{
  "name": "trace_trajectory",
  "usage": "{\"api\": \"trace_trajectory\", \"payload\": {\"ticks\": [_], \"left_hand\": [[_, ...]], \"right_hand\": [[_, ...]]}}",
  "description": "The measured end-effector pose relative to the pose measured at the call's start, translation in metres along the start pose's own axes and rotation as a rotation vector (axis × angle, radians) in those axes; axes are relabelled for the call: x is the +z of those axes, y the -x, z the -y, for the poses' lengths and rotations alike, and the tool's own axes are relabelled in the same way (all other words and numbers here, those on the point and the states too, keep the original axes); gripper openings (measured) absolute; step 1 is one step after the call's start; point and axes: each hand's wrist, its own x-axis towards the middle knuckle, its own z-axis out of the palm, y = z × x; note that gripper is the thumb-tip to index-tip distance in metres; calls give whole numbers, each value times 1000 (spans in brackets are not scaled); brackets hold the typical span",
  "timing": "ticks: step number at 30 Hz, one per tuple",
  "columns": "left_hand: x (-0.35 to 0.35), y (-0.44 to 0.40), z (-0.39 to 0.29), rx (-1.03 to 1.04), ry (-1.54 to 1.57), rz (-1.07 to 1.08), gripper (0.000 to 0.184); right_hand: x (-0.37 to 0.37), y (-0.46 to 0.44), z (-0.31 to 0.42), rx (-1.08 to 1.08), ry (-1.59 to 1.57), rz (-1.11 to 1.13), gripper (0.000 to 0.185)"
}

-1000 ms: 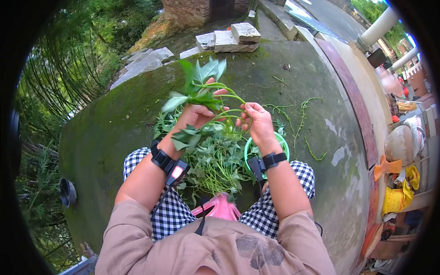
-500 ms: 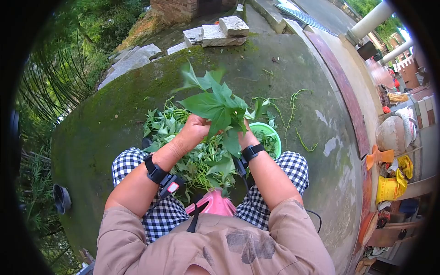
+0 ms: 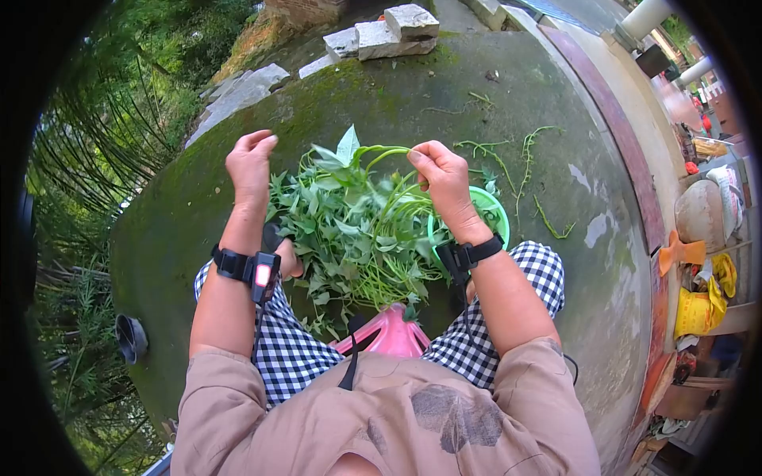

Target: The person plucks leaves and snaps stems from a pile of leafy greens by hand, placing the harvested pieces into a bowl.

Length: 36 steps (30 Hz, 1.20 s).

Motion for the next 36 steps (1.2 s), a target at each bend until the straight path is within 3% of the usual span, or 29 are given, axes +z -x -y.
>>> {"api": "trace_trajectory", "payload": {"ticks": [1, 3, 7, 9, 11, 14, 17, 18, 21, 25, 26, 29, 34, 36], "left_hand": [[4, 11, -8, 40, -40, 83, 10], [18, 34, -14, 219, -188, 243, 5], [55, 76, -15, 670, -254, 453, 9], [66, 87, -14, 746, -295, 471, 12], [73, 92, -10, 722, -316, 499, 8], [77, 96, -1, 491, -219, 574, 6], [80, 99, 3, -195, 101, 687, 8], [80, 101, -2, -274, 99, 677, 10], [85, 96, 17, -112, -45, 722, 10], [88, 98, 18, 625, -331, 600, 7], [88, 101, 16, 703, -350, 590, 4], [88, 107, 17, 700, -413, 577, 5], [88, 112, 16, 599, -399, 542, 10], [87, 111, 16, 442, -336, 546, 11]], "right_hand": [[1, 3, -3, -13, 38, 23, 13], [1, 5, -7, -47, 116, 68, 13], [10, 11, -9, 122, -1, 98, 16], [13, 12, -7, 200, -27, 129, 19], [15, 12, -4, 269, -70, 157, 20], [16, 14, -2, 345, -125, 149, 20], [19, 16, -8, 411, -161, 124, 19], [21, 17, -11, 434, -172, 110, 19], [25, 17, -20, 475, -218, 127, 17], [20, 14, -28, 375, -19, 163, 21], [19, 13, -36, 299, 61, 185, 22], [24, 18, -37, 261, 77, 123, 21], [27, 24, -25, 383, -120, 78, 19], [33, 30, -21, 434, -208, 81, 19]]}}
